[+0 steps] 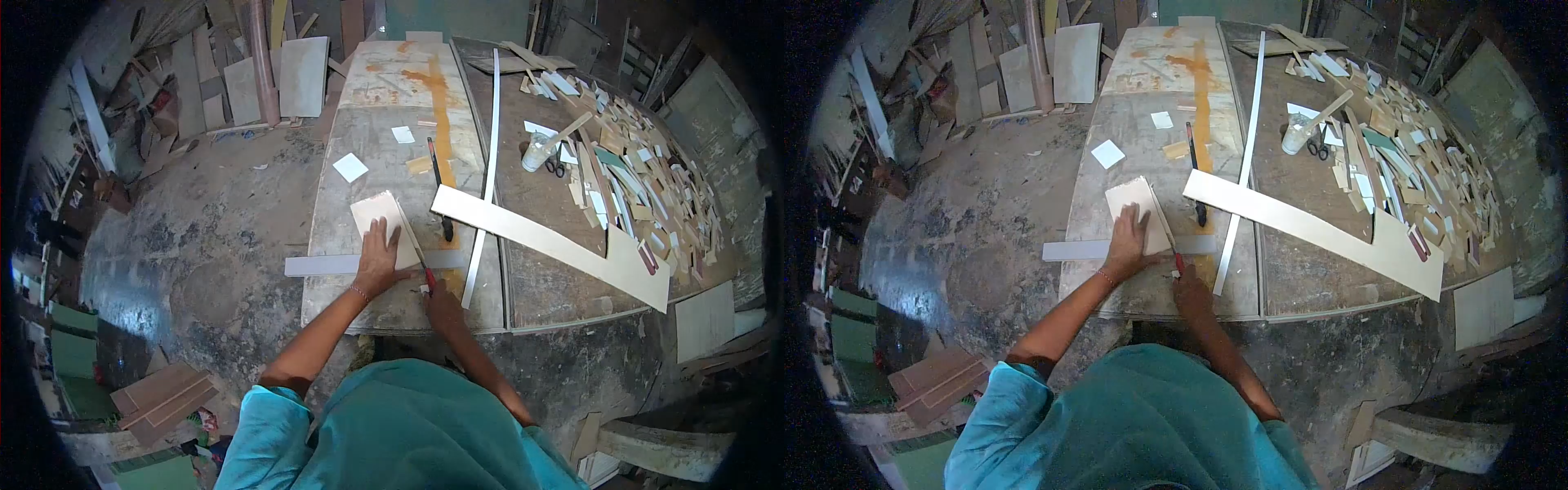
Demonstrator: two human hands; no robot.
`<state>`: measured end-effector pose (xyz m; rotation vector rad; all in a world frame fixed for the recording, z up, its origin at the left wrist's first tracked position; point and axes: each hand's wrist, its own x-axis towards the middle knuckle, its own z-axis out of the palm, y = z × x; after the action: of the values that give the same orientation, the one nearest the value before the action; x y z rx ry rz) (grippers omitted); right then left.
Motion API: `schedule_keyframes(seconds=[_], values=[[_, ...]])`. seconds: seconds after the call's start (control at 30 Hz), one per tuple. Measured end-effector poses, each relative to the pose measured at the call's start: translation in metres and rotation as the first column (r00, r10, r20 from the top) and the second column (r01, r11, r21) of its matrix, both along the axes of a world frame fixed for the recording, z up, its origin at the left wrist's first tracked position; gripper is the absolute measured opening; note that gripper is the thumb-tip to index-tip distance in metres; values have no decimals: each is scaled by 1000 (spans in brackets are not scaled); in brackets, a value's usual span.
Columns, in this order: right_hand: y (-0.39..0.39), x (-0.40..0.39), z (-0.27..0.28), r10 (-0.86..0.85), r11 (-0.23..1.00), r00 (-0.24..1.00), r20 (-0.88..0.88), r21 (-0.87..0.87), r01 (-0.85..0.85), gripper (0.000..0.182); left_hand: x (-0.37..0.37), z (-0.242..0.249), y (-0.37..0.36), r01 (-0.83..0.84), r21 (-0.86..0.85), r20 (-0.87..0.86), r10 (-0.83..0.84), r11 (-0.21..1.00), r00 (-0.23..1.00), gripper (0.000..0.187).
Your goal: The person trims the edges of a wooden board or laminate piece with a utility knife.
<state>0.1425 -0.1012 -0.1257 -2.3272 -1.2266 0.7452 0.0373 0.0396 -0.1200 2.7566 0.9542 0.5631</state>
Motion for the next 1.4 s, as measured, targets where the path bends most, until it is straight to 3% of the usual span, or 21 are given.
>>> schedule_keyframes(seconds=[0.07,0.13,0.23,0.27,0.37,0.47,0.57,0.67,0.73,0.77,0.8,0.83,0.9,0.93,1.03,1.13,1.2,1.33,1.4], values=[[-2,7,-9,30,997,999,-36,67,-27,38,-3,-17,0,16,-87,-76,-23,996,997,79],[-4,16,-19,94,974,993,-76,215,-76,37,-8,-22,3,58,-78,-21,-60,995,998,73],[-12,16,5,-27,990,983,-180,135,52,35,-11,-20,2,81,-69,39,-78,994,996,65],[-13,16,1,-23,990,991,-130,134,41,35,-11,-18,1,83,-66,55,-80,994,995,62],[-17,16,-5,-23,990,999,-28,138,27,35,-5,-48,5,-169,152,94,156,974,983,67],[-17,12,9,-22,992,1000,-22,122,24,35,4,-30,2,-368,-171,97,387,914,917,70],[-14,14,-4,-27,994,1000,-12,108,28,34,9,5,11,-421,-458,-72,440,783,895,72],[-9,17,-22,4,976,997,-82,215,14,34,9,-50,45,-283,-503,298,471,817,831,67],[4,17,-36,16,952,988,-154,304,32,35,10,-34,43,-352,-517,352,569,780,743,62],[8,18,-33,-4,966,954,-299,245,81,35,10,-23,41,-386,-526,377,615,758,693,59],[13,15,-8,-30,977,899,-438,178,119,36,6,-16,42,-355,-565,361,610,745,705,42],[19,14,6,-62,984,822,-566,104,146,36,-1,-21,45,-298,-616,391,611,729,688,39],[36,17,-21,18,937,780,-626,284,206,36,-13,-28,49,-177,-700,447,619,691,646,32],[44,17,-25,63,899,758,-649,366,239,36,-15,-17,35,-132,-687,553,631,715,544,19],[62,20,-21,46,896,729,-683,351,273,35,-35,-18,9,-166,-747,451,675,643,584,13],[62,23,-9,-42,966,843,-536,195,172,34,-49,-40,-13,-123,-769,490,702,627,516,13],[46,17,-3,-58,968,922,-382,204,146,34,-53,-46,-30,-36,-775,536,685,631,493,16],[8,3,-21,-79,946,979,-188,295,133,36,-56,-50,-54,-179,-741,445,674,647,589,18],[-9,-5,-23,-64,925,976,-209,354,137,36,-56,-34,-63,-270,-717,362,675,643,643,20]])
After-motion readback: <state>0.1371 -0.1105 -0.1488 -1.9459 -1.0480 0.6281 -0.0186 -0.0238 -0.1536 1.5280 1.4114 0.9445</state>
